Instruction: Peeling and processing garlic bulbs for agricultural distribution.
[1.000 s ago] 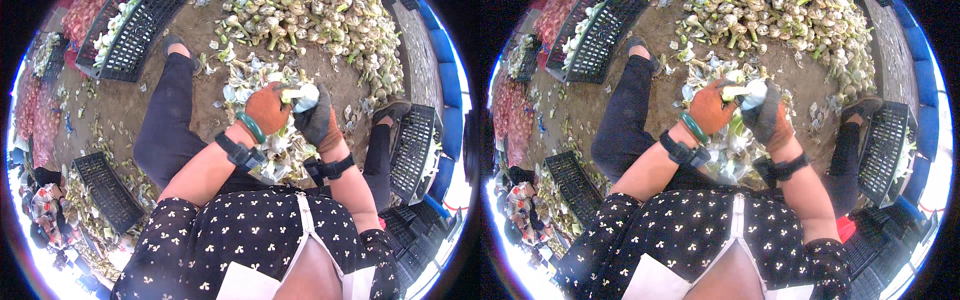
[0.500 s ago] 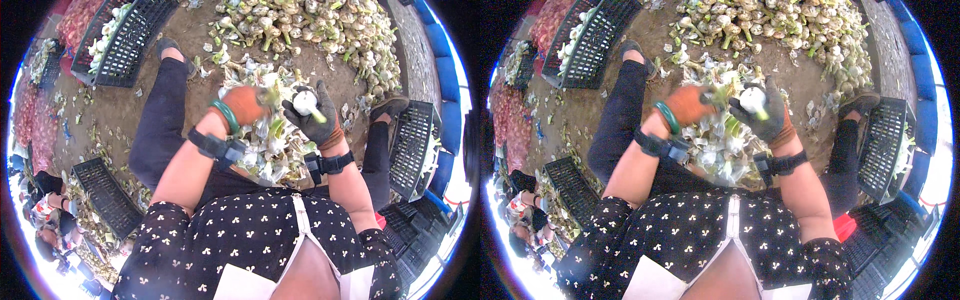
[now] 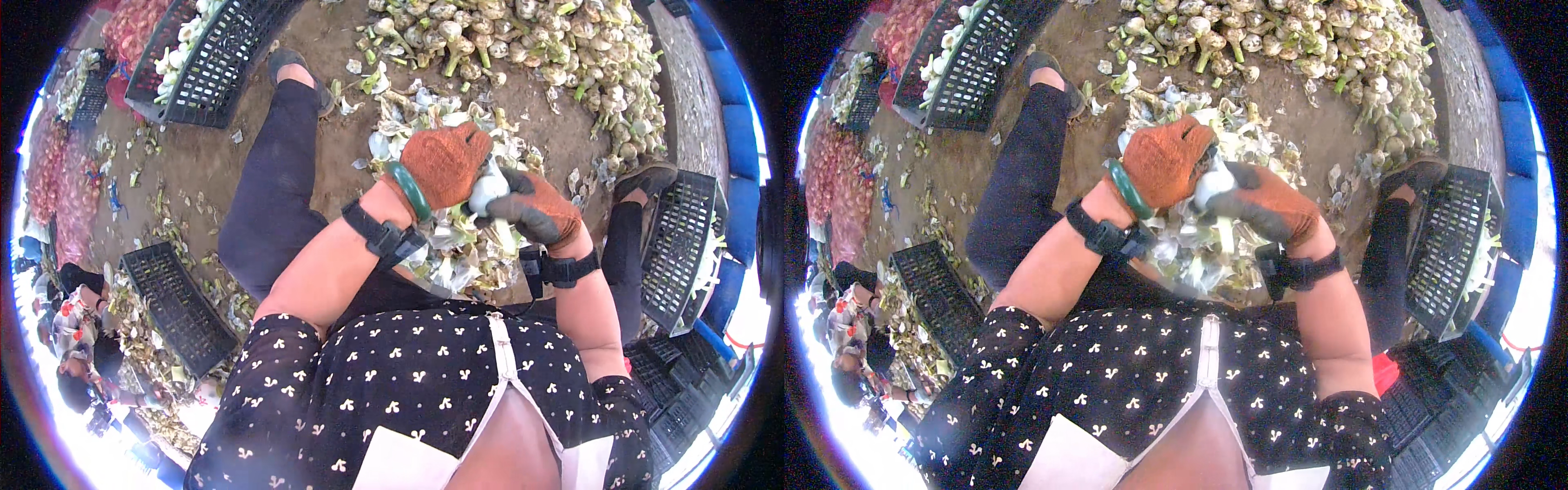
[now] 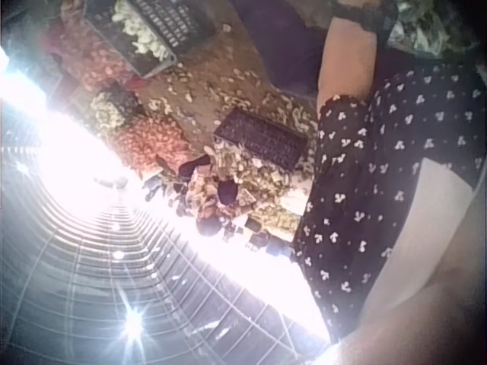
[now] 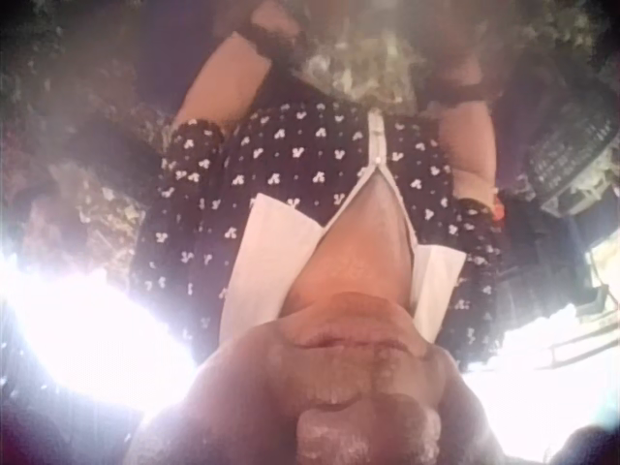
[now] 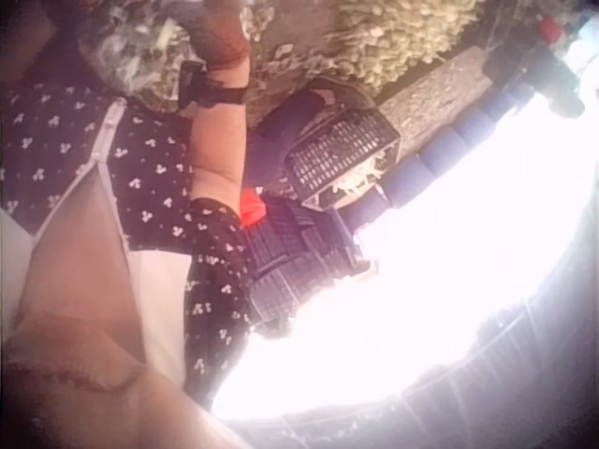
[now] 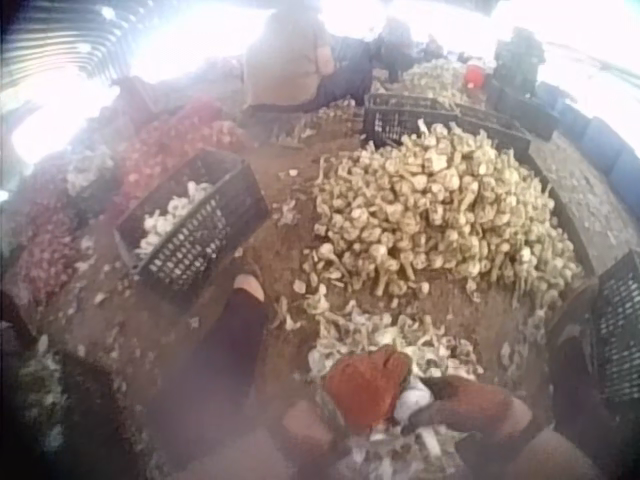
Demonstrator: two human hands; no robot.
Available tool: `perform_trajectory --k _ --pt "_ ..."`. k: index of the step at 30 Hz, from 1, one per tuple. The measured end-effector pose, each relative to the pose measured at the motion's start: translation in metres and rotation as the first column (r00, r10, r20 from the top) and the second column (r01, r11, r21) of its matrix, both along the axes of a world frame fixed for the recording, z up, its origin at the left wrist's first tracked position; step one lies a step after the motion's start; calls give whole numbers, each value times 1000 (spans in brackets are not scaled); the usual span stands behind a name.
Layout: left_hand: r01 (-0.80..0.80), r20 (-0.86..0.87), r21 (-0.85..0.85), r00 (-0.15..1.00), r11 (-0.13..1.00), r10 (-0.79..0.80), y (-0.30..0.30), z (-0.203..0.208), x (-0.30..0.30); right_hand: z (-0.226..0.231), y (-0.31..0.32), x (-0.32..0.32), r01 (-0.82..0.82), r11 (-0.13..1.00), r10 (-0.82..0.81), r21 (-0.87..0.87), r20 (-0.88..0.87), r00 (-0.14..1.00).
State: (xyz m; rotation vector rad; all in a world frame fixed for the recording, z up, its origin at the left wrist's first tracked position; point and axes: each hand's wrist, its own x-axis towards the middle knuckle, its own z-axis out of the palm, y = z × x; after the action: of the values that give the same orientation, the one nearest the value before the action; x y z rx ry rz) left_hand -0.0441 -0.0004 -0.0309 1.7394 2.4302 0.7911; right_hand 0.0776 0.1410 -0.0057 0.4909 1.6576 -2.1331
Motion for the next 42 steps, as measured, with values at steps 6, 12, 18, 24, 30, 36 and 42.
perform_trajectory --k 6,12,18,24,30,36,42 --pt "-295 589 -142 742 945 320 -5 1 -3 -14 -4 -2 377 911 -372 -163 65 926" --pt "-129 714 -67 687 989 138 -6 -7 15 -58 16 0 493 669 -346 557 -353 869" --pt "-464 985 -61 115 884 129 -21 -1 -9 -65 39 -1 -354 350 238 867 283 929" --pt "-809 952 80 -111 582 -285 -29 71 -70 -106 96 -57 -57 419 -117 906 116 986" --pt "-533 911 -308 -404 788 83 -24 -22 -31 -166 139 -135 -110 190 -91 976 129 987" --pt "-277 916 -301 183 913 357 -12 -21 -43 -202 159 -155 -253 106 -65 962 261 963" --pt "-293 750 -253 543 922 378 -12 -46 -32 -98 78 -104 132 434 60 891 -175 983"
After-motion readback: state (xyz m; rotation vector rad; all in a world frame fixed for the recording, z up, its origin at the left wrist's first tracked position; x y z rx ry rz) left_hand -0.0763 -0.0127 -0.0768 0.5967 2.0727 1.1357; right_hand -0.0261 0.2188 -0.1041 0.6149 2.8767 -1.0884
